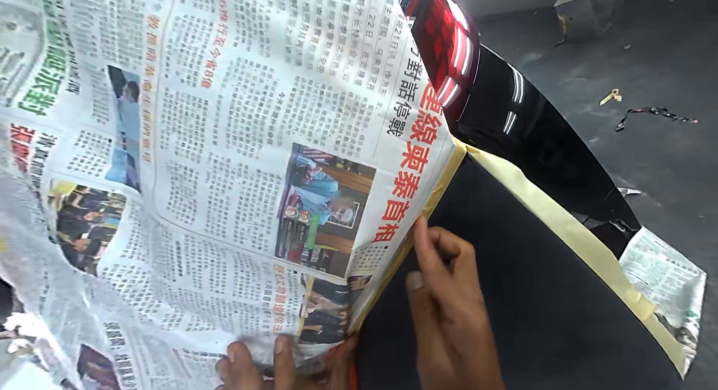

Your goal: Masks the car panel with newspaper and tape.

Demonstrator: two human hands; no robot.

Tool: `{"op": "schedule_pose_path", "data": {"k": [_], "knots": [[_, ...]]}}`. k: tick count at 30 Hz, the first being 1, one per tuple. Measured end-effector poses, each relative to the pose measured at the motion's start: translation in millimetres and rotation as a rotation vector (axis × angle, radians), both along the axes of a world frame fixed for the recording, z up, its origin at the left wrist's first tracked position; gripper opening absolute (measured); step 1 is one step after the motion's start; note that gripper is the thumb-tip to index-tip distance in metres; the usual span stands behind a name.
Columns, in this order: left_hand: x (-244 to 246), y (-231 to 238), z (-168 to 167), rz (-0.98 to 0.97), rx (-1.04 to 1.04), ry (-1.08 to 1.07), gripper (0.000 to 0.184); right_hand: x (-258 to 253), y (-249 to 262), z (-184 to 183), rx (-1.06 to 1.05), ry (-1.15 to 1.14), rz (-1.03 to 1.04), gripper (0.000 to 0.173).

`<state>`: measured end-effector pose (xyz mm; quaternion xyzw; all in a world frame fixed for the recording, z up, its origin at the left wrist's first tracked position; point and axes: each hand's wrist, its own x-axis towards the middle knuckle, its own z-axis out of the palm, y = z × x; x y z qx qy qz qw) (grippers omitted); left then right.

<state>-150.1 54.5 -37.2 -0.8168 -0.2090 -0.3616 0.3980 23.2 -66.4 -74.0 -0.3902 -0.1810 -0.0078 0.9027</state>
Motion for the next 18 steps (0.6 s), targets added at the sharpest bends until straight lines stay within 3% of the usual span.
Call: {"op": "schedule_pose_path", "data": {"k": [3, 7, 12, 18], "knots": [[-5, 2, 2, 0.014, 0.003, -0.001, 0.085, -14, 2, -9, 0.057, 0.066, -0.035, 0.042], [-13, -7, -2, 0.038, -0.058, -0.027, 0.077, -67, 26, -2, -0.071, 0.053, -0.001, 0.044], [-25, -11, -2, 0.042, -0.020, 0.018, 0.070, -110, 65, -1, -0.313, -0.019, -0.247, 0.051], [-19, -11, -5, -0.020, 0.060, 0.041, 0.050, -122, 54, -17, -0.500, -0.204, -0.268, 0.038]]}}
